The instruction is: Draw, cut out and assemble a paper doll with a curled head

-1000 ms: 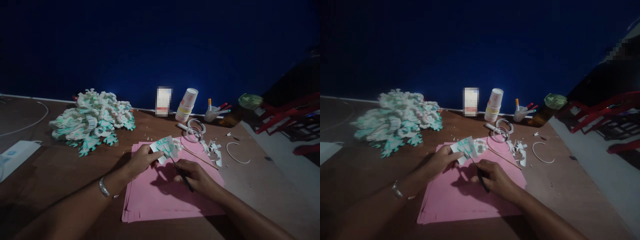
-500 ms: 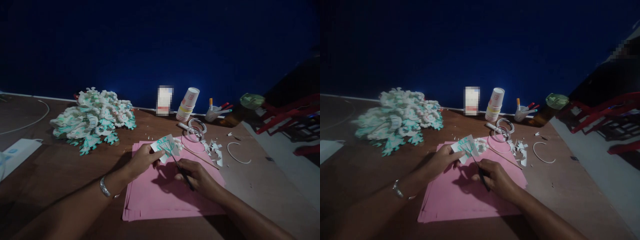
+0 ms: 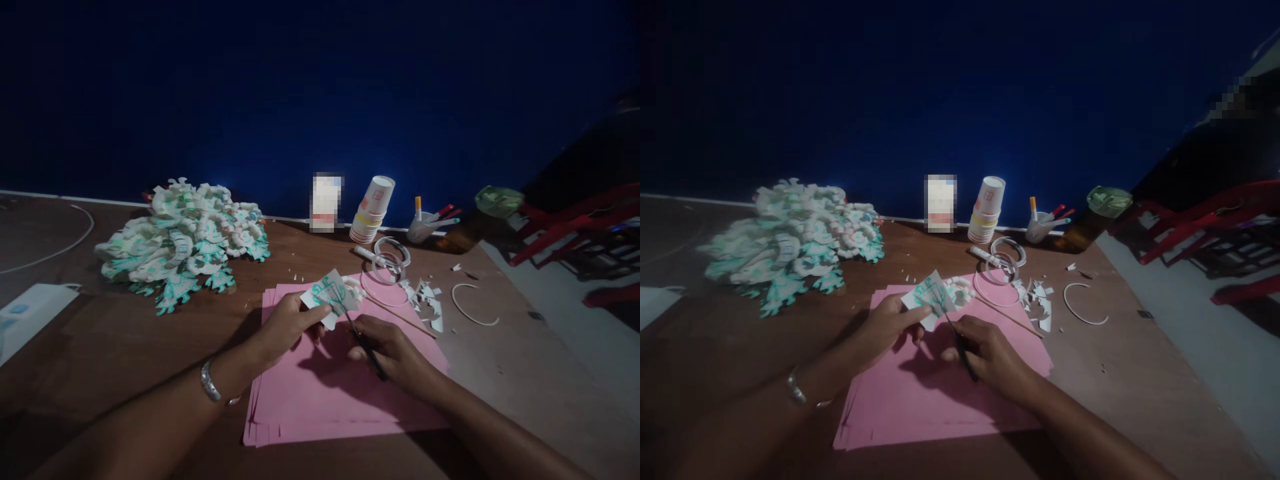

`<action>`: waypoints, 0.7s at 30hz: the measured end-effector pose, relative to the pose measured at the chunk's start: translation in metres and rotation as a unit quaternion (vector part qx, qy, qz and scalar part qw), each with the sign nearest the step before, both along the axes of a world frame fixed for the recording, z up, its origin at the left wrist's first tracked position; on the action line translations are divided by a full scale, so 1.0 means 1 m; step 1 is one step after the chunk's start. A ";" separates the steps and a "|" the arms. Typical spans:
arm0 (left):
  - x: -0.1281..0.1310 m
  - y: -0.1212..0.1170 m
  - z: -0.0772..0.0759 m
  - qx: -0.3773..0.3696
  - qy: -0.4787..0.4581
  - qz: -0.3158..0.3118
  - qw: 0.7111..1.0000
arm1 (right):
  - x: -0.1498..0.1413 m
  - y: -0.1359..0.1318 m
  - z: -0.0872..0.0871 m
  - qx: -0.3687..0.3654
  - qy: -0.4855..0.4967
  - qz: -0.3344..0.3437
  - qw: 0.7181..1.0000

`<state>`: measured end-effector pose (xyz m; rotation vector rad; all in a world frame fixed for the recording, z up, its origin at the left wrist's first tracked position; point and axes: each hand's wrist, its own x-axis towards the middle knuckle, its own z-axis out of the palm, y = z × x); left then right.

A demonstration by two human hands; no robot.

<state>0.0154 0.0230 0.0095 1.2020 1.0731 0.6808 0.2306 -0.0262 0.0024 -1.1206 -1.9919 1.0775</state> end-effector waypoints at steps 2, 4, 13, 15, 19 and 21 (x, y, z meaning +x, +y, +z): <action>0.001 -0.003 0.001 -0.016 -0.013 0.002 1.000 | 0.000 0.000 0.000 0.004 0.006 -0.001 1.000; 0.001 -0.004 0.002 -0.036 -0.032 -0.002 0.999 | 0.000 0.000 0.000 0.008 0.007 -0.002 1.000; -0.005 0.002 0.009 -0.002 -0.042 -0.001 0.999 | 0.002 0.000 0.000 -0.003 -0.004 -0.009 1.000; -0.006 0.003 0.008 0.005 -0.033 0.007 0.999 | 0.002 0.000 0.000 0.001 -0.001 -0.007 1.000; -0.005 0.003 0.005 -0.005 -0.027 -0.013 1.000 | 0.002 0.000 0.001 -0.002 0.006 -0.011 1.000; -0.005 0.002 0.004 -0.012 -0.034 -0.015 0.999 | 0.003 -0.001 0.000 -0.013 0.012 -0.013 1.000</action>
